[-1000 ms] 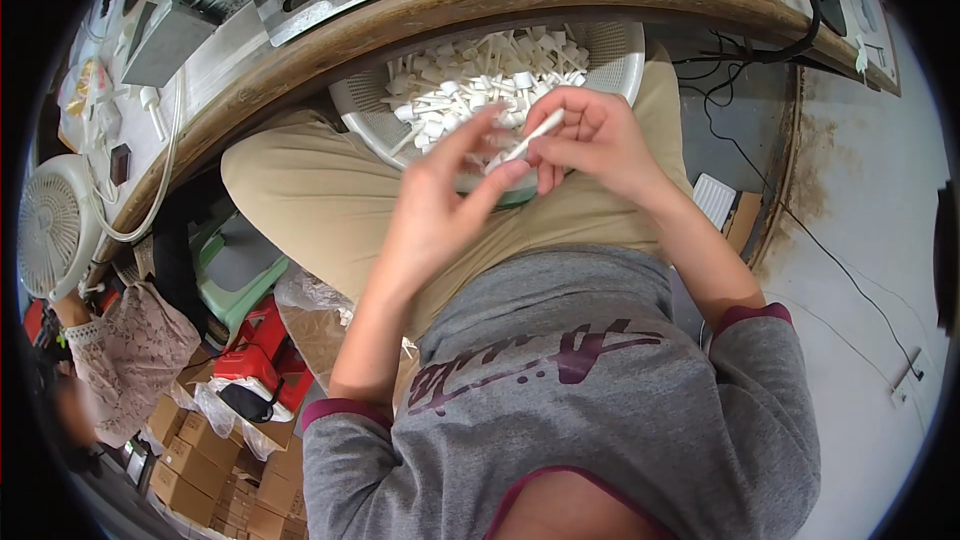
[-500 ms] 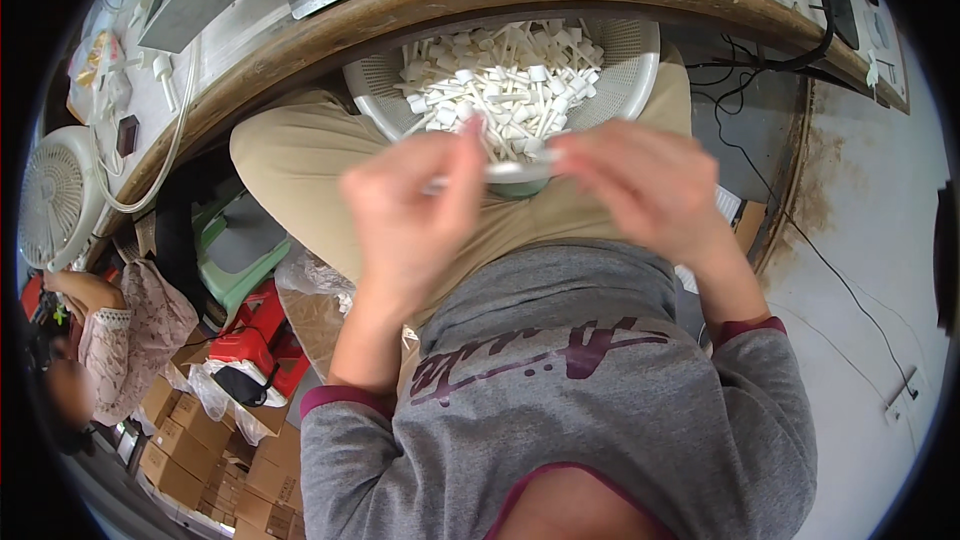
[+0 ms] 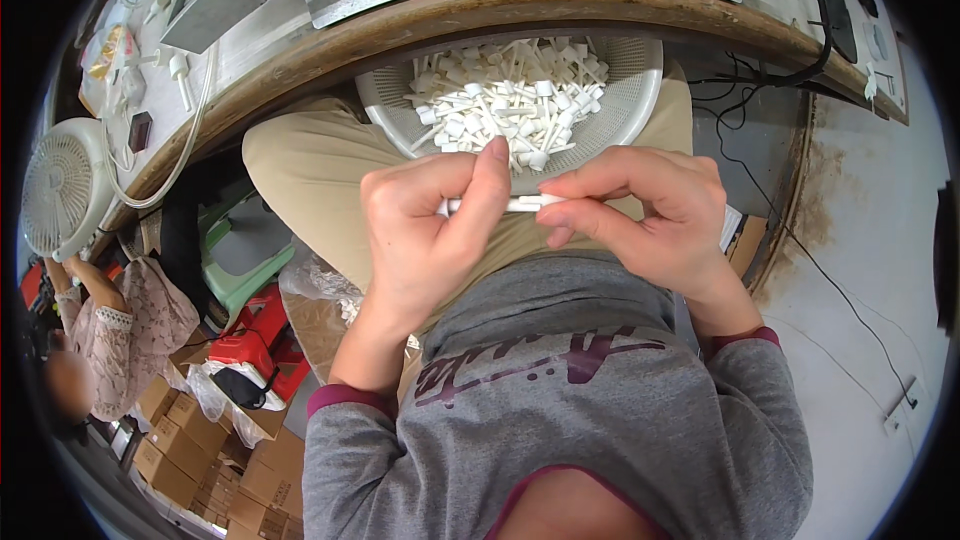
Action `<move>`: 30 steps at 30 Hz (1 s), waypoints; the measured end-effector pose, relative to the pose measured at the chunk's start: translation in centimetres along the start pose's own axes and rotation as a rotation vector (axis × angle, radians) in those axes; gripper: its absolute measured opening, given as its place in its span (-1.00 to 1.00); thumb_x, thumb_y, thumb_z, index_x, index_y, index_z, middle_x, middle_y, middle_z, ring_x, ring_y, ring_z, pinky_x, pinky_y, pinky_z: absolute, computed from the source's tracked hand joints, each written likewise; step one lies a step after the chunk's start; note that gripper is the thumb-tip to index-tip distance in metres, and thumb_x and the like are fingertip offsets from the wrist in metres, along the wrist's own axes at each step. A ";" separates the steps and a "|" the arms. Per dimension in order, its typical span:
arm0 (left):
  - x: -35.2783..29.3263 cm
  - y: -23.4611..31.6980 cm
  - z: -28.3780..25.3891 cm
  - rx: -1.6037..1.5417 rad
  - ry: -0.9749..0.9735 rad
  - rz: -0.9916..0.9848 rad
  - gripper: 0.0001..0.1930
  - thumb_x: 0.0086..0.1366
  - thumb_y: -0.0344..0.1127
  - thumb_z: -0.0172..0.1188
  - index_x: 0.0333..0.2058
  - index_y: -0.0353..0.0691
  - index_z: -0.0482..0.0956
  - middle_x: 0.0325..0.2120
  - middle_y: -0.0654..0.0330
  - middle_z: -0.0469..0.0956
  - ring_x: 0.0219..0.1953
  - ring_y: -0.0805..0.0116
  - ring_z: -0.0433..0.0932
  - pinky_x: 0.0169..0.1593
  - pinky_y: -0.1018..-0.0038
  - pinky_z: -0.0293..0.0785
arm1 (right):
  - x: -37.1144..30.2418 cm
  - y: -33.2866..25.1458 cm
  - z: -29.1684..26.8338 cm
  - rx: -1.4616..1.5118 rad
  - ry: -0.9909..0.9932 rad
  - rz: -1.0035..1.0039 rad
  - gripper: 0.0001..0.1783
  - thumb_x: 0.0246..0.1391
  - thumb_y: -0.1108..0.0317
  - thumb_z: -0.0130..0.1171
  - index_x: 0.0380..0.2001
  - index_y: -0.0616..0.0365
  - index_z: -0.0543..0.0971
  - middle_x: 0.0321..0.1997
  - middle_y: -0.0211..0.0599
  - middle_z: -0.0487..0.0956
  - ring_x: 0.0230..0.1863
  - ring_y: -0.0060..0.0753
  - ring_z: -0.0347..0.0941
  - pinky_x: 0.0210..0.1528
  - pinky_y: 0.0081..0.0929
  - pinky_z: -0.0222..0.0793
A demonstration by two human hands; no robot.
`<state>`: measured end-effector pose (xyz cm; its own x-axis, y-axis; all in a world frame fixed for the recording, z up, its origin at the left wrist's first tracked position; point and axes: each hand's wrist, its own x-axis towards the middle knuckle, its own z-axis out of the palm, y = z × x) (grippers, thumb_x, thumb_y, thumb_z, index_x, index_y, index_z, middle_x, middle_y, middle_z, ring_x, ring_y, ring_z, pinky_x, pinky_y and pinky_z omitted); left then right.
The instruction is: Manually assemble white plastic mechanical components using a small pneumatic or manual press on a workbench.
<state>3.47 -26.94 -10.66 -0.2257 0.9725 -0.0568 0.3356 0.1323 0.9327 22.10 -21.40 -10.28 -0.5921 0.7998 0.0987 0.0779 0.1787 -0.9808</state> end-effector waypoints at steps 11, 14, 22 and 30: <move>0.2 0.5 -0.1 0.102 0.036 0.118 -0.69 0.25 -0.47 0.27 -0.68 -0.37 0.52 -0.82 0.18 0.33 -0.77 0.46 0.24 -0.63 0.47 0.13 | -0.3 -0.2 -0.4 -0.175 -0.036 -0.074 -0.91 0.03 0.59 0.36 -0.36 0.32 0.65 -0.45 -0.22 0.70 -0.43 -0.40 0.70 -0.43 -0.65 0.57; 0.4 0.8 0.2 0.239 0.065 0.257 -0.67 0.24 -0.50 0.26 -0.71 -0.35 0.46 -0.83 0.16 0.28 -0.79 0.35 0.22 -0.65 0.44 0.12 | 0.2 -0.5 -0.1 -0.142 -0.048 -0.062 -0.92 0.02 0.60 0.36 -0.37 0.30 0.65 -0.47 -0.25 0.69 -0.45 -0.42 0.69 -0.44 -0.66 0.54; 3.4 5.8 -2.5 -0.087 0.038 0.313 -0.83 0.18 -0.60 0.26 -0.22 -0.37 0.65 -0.36 0.09 0.58 -0.39 0.37 0.57 -0.34 0.55 0.43 | 3.8 -3.6 -2.8 0.270 0.131 0.112 -0.92 0.14 0.53 0.27 -0.32 0.32 0.59 -0.45 -0.32 0.64 -0.52 -0.66 0.57 -0.52 -0.73 0.44; 4.6 8.5 -5.5 0.045 -0.022 0.523 -0.63 0.00 -0.56 0.45 -0.14 -0.33 0.68 -0.25 0.13 0.61 -0.29 0.42 0.64 -0.20 0.53 0.67 | 12.8 -7.7 -8.8 -0.038 0.179 -0.225 -0.75 0.10 0.44 0.34 -0.13 0.23 0.61 -0.33 -0.43 0.63 -0.38 -0.76 0.51 -0.39 -0.74 0.42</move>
<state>0.25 -22.37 -1.06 0.0020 0.9145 0.4046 0.4372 -0.3647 0.8221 21.00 -7.49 -0.02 -0.4472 0.8254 0.3446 -0.0075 0.3818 -0.9242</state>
